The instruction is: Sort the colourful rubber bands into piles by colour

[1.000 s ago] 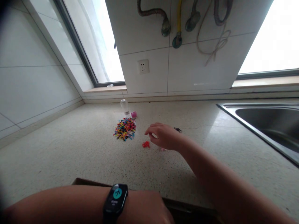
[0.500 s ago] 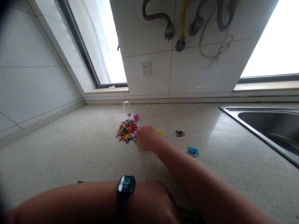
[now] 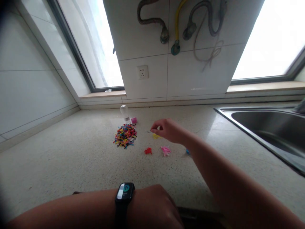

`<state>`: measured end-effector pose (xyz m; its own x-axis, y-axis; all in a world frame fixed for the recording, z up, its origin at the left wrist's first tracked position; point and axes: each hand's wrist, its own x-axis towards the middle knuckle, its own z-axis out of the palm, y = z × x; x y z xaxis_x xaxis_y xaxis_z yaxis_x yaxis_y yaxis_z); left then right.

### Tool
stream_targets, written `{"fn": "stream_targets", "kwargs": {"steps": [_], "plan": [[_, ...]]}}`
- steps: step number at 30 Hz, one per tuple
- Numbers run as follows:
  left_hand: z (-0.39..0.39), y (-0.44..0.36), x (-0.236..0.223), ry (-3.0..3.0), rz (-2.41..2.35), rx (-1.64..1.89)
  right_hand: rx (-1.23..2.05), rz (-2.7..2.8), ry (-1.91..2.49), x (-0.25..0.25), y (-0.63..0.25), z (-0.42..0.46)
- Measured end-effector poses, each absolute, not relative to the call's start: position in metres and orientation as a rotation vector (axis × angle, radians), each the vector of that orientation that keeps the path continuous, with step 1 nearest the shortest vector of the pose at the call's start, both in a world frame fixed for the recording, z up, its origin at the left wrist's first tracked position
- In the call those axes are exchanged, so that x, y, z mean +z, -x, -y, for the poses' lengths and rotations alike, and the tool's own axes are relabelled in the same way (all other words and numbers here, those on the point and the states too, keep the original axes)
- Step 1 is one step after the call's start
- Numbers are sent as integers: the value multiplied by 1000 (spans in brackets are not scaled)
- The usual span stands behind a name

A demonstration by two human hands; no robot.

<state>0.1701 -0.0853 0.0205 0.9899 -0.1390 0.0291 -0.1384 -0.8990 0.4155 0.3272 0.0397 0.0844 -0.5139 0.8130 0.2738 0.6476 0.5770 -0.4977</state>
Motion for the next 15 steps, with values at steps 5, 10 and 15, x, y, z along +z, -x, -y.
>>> {"fn": "stream_targets", "kwargs": {"steps": [5,10,15], "plan": [[90,-169,15,-2708,145,189,898,2218,1381,84,-428,-30],[92,-169,19,-2665,161,273,1103,2280,1506,72,-467,-15],[95,-170,22,-2682,138,259,1067,2360,1529,71,-465,-13]]}}
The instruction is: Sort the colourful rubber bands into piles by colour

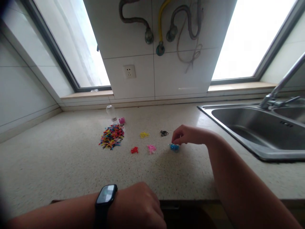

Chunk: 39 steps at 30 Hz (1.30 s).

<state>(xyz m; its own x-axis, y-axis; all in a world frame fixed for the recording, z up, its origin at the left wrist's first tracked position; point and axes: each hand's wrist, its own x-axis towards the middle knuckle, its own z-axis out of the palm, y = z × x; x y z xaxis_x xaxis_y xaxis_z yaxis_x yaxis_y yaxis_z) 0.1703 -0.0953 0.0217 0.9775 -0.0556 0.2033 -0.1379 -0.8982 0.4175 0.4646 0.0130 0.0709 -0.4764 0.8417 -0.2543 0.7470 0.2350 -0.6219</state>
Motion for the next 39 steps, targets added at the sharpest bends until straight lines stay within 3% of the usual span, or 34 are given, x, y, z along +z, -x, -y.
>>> {"fn": "stream_targets", "kwargs": {"steps": [12,24,30,39], "plan": [[96,-164,34,-2704,149,221,703,2056,1561,50,-479,-31],[4,-95,117,-2696,-666,92,605,2019,1671,35,-480,-43],[-50,-43,100,-2627,-1273,13,591,2035,1684,31,-484,-45],[-60,-37,88,-2619,-1340,-110,586,2064,1680,25,-490,-52]]}}
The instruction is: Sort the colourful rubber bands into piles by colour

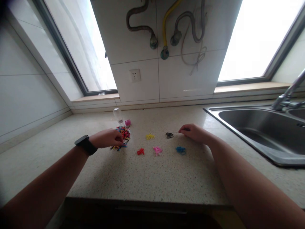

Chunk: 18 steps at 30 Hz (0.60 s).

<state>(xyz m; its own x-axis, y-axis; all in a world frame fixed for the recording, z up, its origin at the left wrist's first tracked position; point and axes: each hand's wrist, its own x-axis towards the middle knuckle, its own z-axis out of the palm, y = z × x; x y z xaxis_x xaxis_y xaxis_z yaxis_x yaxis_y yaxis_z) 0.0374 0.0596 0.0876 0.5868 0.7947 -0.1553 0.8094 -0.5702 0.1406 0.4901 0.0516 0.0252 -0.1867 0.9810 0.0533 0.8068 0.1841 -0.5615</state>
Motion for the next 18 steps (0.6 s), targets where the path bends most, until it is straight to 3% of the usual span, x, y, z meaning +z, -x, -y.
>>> {"fn": "stream_targets", "kwargs": {"steps": [18], "plan": [[-57,-44,78,-2755,-1413,-102,572,2108,1643,26,-490,-51]]}}
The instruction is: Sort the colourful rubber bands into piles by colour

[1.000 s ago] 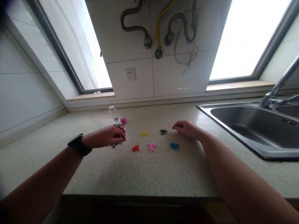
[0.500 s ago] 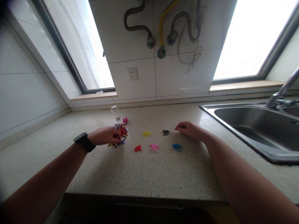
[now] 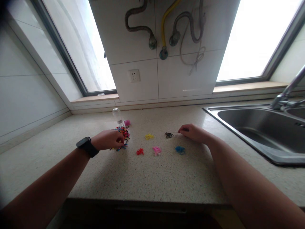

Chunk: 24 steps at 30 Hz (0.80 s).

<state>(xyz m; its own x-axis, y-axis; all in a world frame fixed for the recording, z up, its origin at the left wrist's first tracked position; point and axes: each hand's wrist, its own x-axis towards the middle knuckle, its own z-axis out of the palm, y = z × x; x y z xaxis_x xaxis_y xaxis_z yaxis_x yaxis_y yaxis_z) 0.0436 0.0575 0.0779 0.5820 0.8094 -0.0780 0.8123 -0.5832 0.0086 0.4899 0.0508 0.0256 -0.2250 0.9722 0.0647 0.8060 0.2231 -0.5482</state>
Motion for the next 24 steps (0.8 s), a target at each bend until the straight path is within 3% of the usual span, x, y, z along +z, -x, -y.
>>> {"fn": "stream_targets", "kwargs": {"steps": [24], "plan": [[-49,-49,85,-2814,-1734,-101,599,2155,1642,28,-487,-49]]}}
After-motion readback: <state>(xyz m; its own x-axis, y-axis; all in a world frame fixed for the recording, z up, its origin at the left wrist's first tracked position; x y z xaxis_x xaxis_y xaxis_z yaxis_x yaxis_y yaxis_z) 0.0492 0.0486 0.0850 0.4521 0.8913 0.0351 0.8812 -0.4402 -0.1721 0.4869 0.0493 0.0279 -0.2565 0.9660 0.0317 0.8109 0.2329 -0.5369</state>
